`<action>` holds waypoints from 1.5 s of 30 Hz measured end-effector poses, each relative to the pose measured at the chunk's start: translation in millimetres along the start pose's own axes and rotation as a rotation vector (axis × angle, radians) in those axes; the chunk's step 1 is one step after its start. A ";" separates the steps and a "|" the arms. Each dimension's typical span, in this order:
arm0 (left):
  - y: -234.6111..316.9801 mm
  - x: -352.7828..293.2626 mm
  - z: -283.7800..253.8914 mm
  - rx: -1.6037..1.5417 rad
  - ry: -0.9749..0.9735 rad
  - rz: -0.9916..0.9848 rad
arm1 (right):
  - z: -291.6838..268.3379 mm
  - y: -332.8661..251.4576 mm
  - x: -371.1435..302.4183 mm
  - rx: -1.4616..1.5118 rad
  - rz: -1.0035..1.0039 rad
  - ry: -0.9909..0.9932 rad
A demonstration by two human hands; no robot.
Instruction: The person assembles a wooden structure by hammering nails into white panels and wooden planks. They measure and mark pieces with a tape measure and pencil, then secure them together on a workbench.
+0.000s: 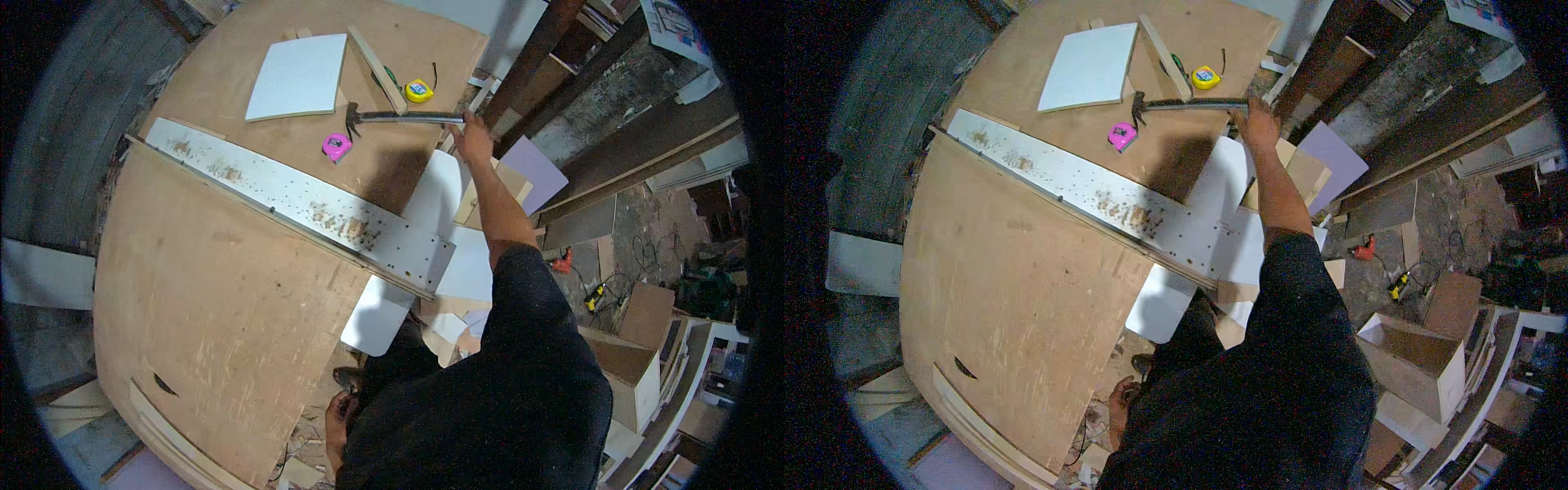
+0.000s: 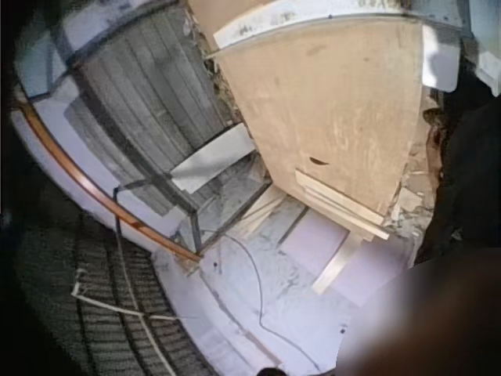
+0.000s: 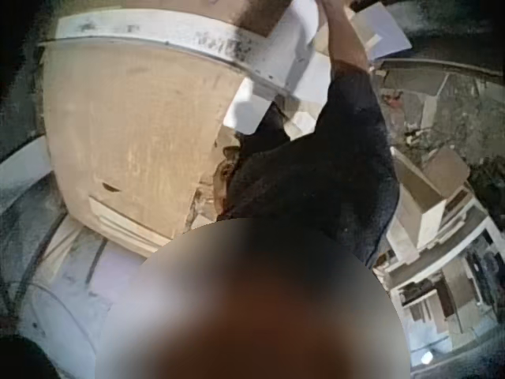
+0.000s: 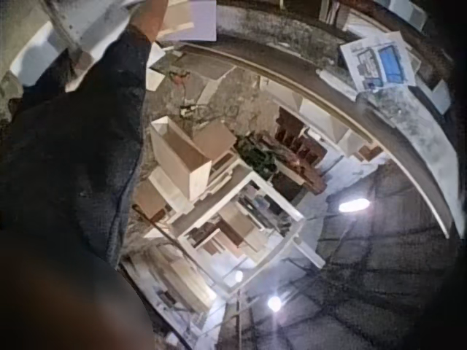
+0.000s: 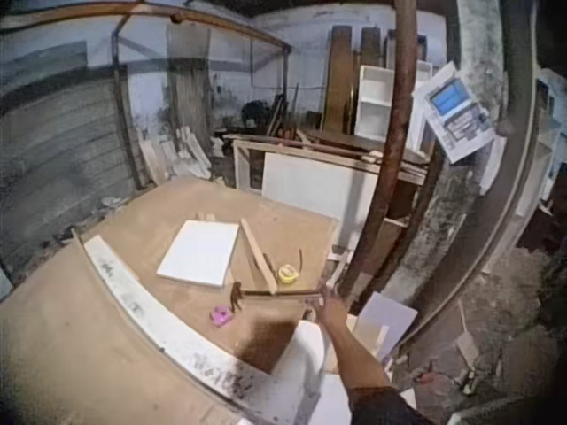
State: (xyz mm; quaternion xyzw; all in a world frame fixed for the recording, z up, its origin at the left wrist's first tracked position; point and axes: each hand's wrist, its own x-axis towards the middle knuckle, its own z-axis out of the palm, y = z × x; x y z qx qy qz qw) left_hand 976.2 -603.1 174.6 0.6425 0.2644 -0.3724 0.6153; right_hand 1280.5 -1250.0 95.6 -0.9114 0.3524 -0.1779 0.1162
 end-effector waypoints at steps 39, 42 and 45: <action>160.8 4.0 111.0 -0.244 -0.419 1.213 | 55.1 -172.2 42.5 -0.117 -0.480 -0.303; 149.2 -4.1 98.5 -0.388 -0.387 1.223 | 67.4 -157.7 44.7 -0.244 -0.538 -0.338; 145.6 -10.6 89.0 -0.636 -0.262 1.305 | 78.2 -158.8 43.9 -0.072 -0.480 -0.229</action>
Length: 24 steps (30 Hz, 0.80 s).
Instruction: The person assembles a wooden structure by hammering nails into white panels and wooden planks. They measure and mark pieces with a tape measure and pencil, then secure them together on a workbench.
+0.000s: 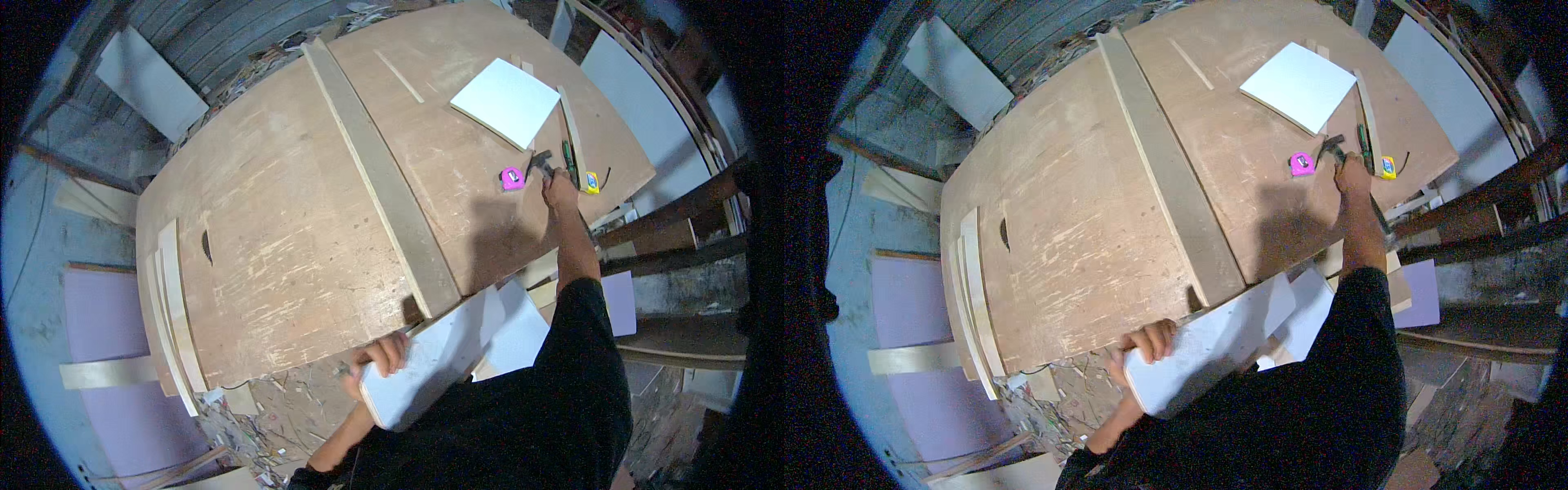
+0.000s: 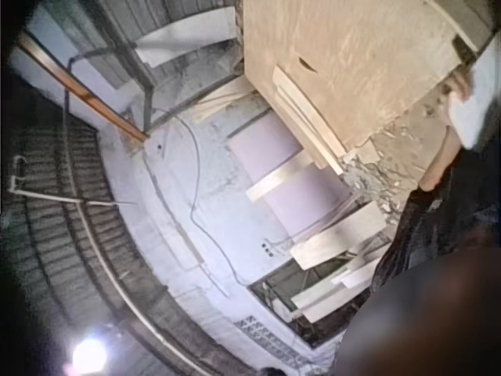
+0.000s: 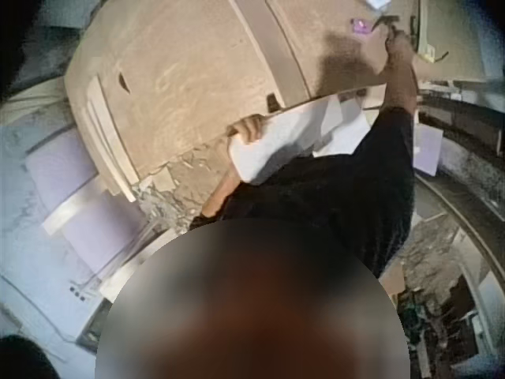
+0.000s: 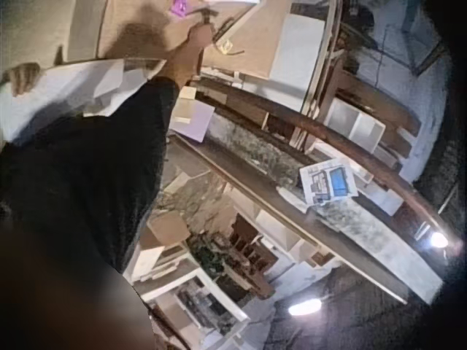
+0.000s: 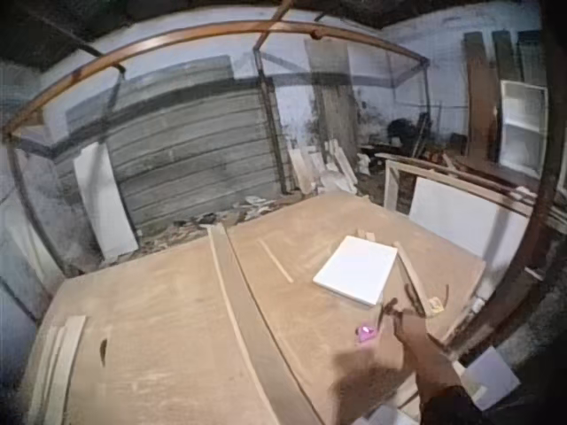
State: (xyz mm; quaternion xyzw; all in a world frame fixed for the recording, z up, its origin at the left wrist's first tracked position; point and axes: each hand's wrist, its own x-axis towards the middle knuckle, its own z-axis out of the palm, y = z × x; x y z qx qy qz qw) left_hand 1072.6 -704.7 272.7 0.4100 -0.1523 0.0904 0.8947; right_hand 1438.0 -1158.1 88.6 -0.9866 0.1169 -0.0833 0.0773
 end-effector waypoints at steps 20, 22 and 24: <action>92.3 -29.8 -66.6 -0.017 0.187 -0.114 | -95.0 -160.3 -464.4 1.346 0.218 -0.503; 91.4 -32.5 -72.6 -0.059 0.173 -0.106 | -95.3 -177.8 -471.9 1.271 0.154 -0.454; 88.9 -34.5 -77.6 -0.084 0.139 -0.092 | -95.9 -195.2 -471.6 1.100 0.105 -0.384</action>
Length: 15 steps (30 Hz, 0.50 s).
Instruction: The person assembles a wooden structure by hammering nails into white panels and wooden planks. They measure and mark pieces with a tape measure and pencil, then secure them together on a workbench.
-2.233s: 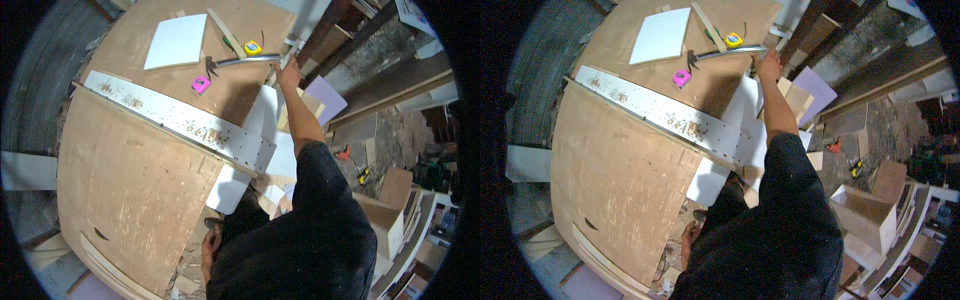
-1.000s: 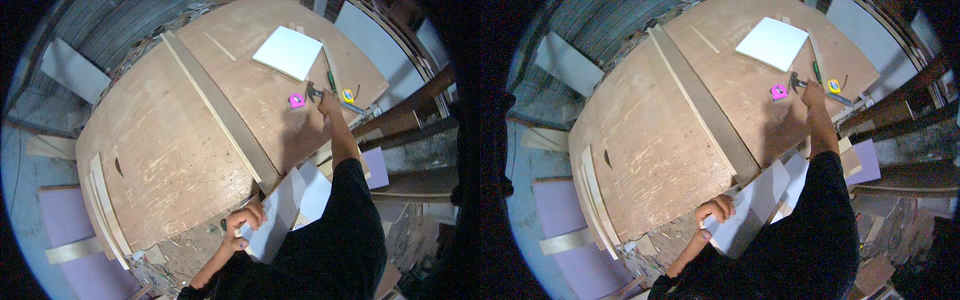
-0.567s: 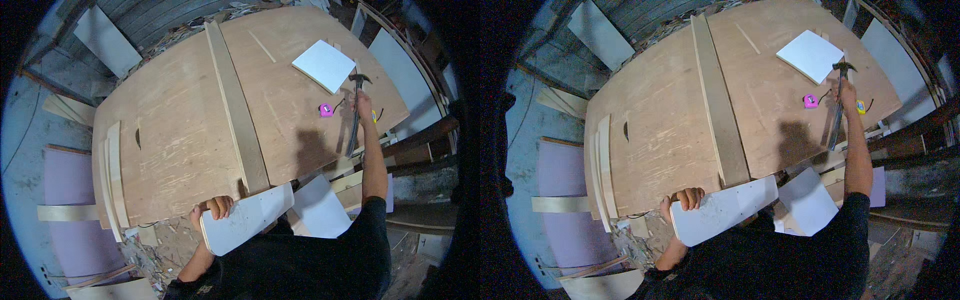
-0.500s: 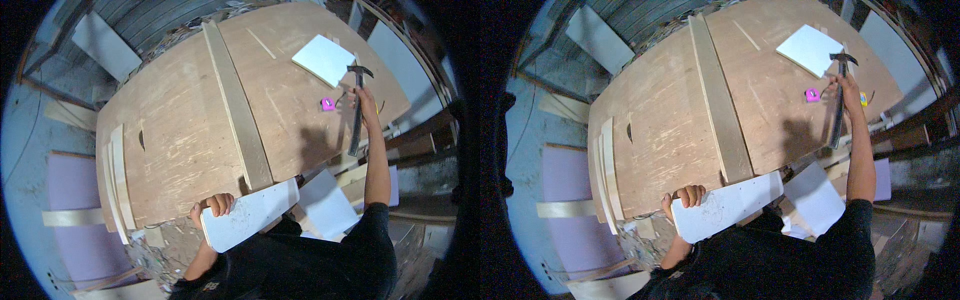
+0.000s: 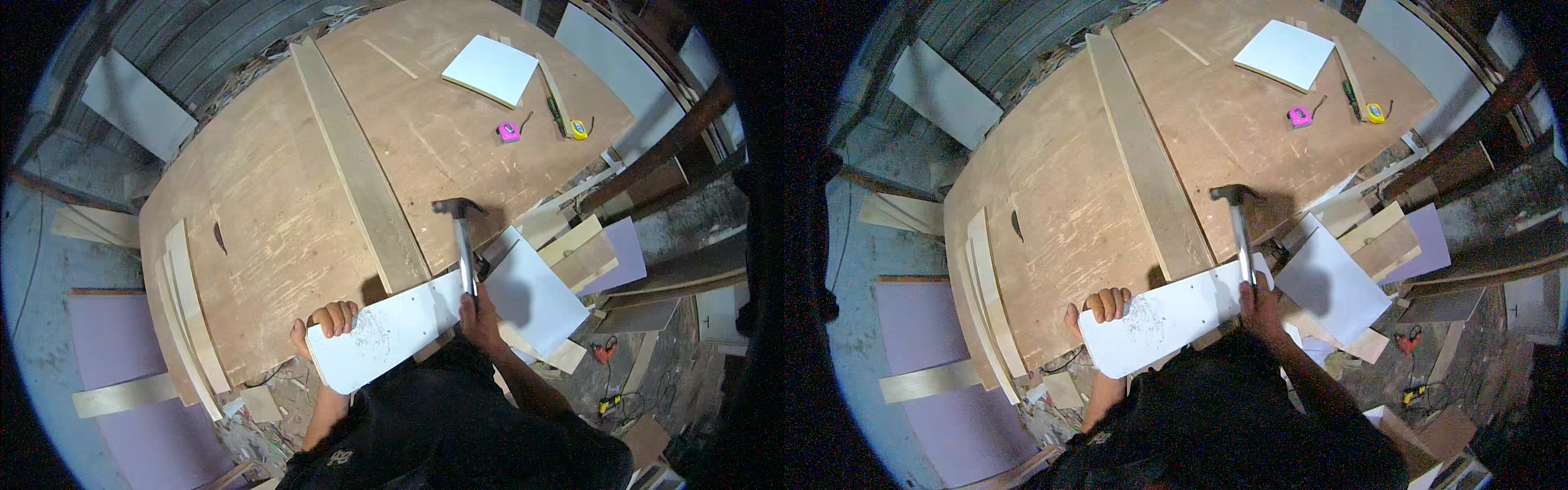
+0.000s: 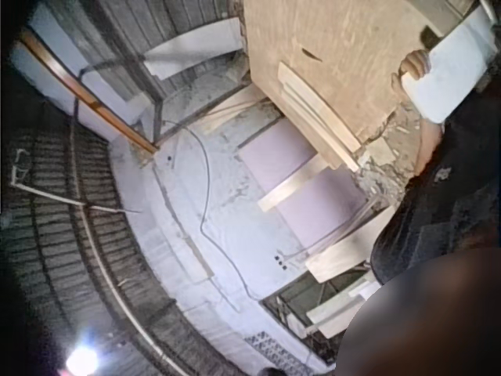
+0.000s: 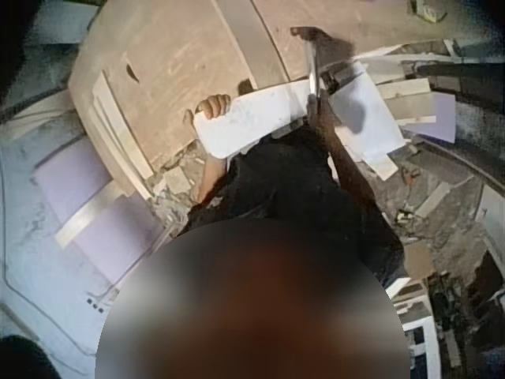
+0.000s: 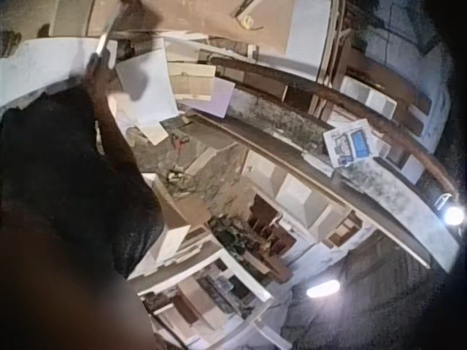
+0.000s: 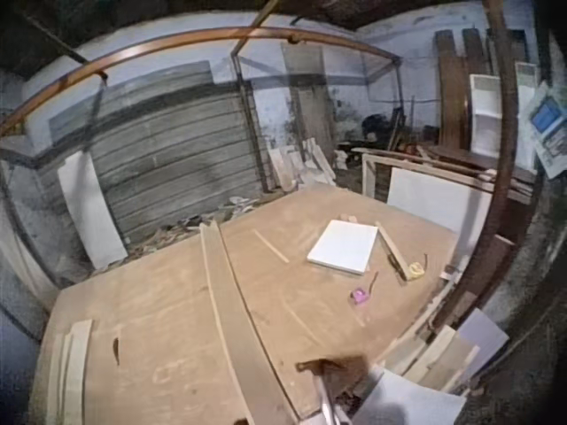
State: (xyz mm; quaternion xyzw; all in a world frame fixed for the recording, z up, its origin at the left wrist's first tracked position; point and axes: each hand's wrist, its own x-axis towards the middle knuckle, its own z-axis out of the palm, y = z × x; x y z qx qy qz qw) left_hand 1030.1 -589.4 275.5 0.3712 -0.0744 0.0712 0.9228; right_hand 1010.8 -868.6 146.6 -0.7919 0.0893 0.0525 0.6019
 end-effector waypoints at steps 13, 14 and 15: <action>-1.5 0.3 -1.4 -0.078 0.043 -0.041 | 2.6 -28.3 17.4 -0.288 0.063 -0.246; -1.7 -0.4 -0.7 -0.042 0.100 -0.044 | 6.2 -23.8 23.1 -0.280 -0.016 -0.174; -1.7 0.5 0.1 -0.042 0.067 -0.040 | 9.8 -18.8 32.3 -0.274 -0.088 -0.078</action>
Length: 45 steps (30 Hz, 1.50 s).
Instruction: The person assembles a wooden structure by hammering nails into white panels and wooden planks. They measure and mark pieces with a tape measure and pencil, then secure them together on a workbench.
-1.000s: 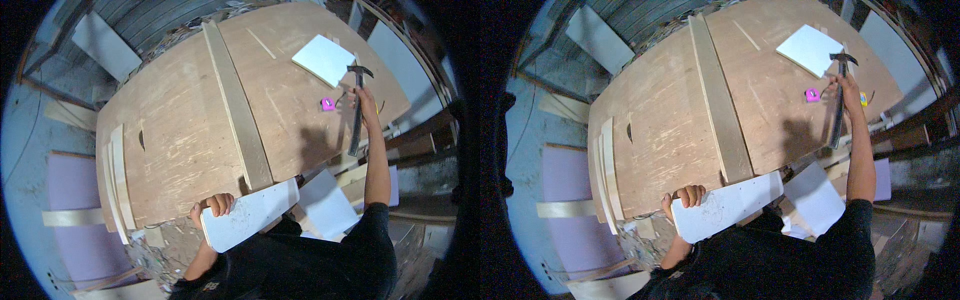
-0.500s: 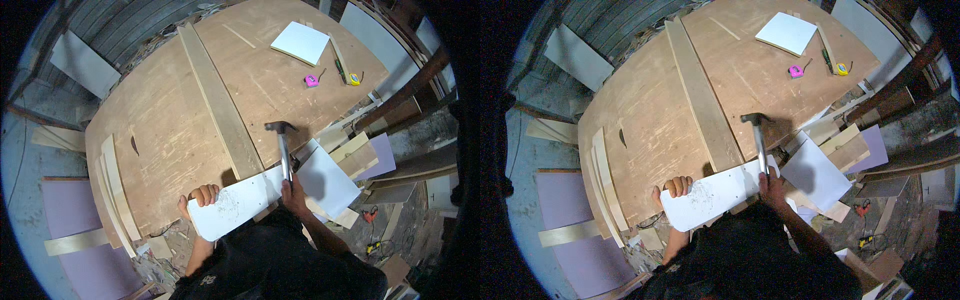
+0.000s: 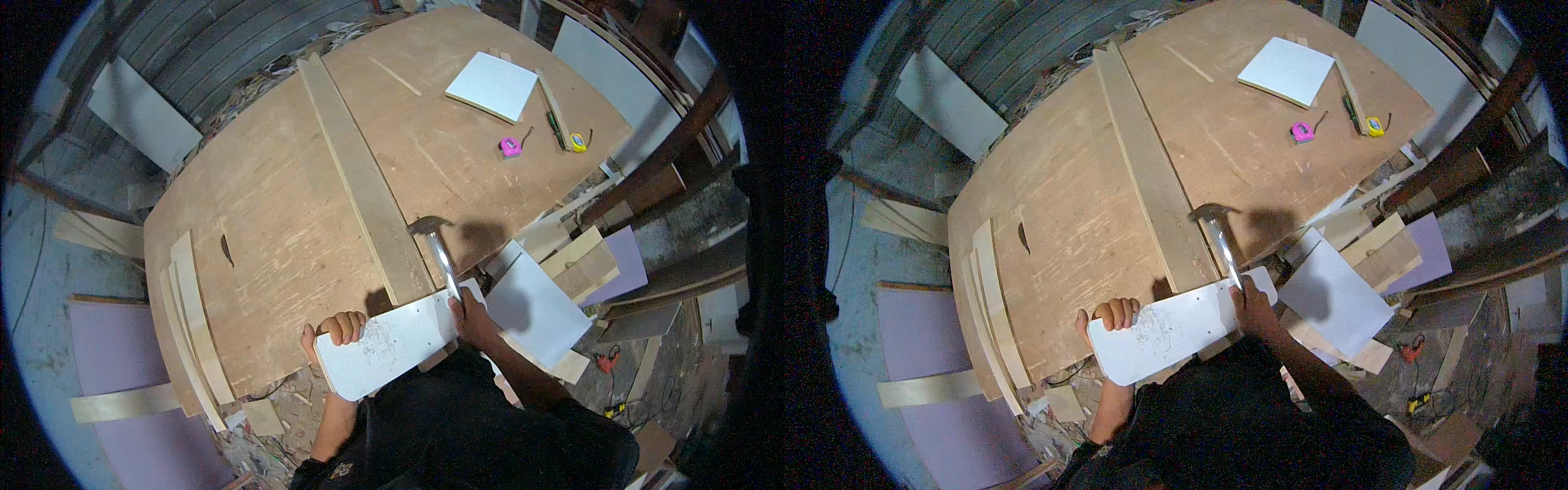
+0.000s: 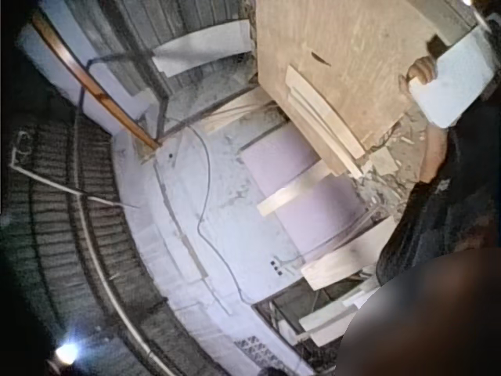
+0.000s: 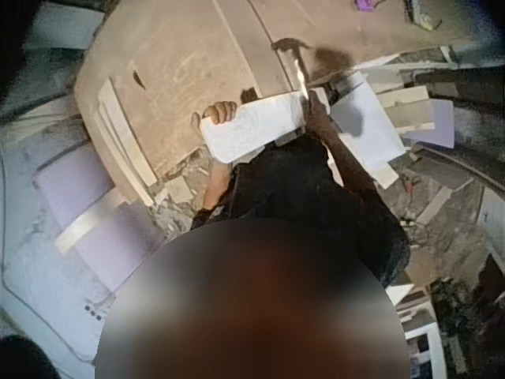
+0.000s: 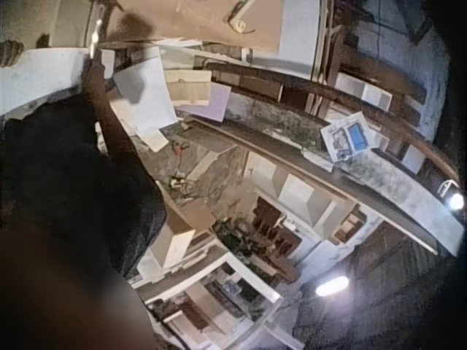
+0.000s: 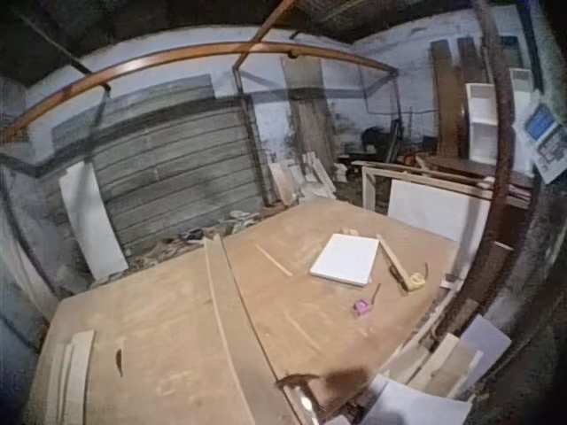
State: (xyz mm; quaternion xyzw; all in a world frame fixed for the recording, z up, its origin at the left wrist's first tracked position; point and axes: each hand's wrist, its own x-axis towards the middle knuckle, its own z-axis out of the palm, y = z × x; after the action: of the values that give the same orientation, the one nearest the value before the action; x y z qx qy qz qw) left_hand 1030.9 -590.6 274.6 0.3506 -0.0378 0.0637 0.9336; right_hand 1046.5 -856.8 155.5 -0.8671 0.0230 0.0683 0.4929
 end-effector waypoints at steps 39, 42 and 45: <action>25.3 -35.1 -55.5 -0.339 0.616 0.059 | -10.0 63.5 122.3 -0.051 -0.420 -0.166; 39.1 -65.0 -101.8 -0.020 0.838 0.042 | -33.1 63.3 147.2 -0.349 -0.623 -0.275; 35.2 -114.7 -134.2 0.060 0.909 0.035 | -55.4 62.8 188.5 -0.423 -0.803 -0.396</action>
State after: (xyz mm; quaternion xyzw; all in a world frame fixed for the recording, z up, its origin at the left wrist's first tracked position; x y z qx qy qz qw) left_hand 915.8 -486.5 183.4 0.3134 0.3716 0.2281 0.8436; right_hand 1231.6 -931.4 103.4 -0.8589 -0.4214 0.0396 0.2885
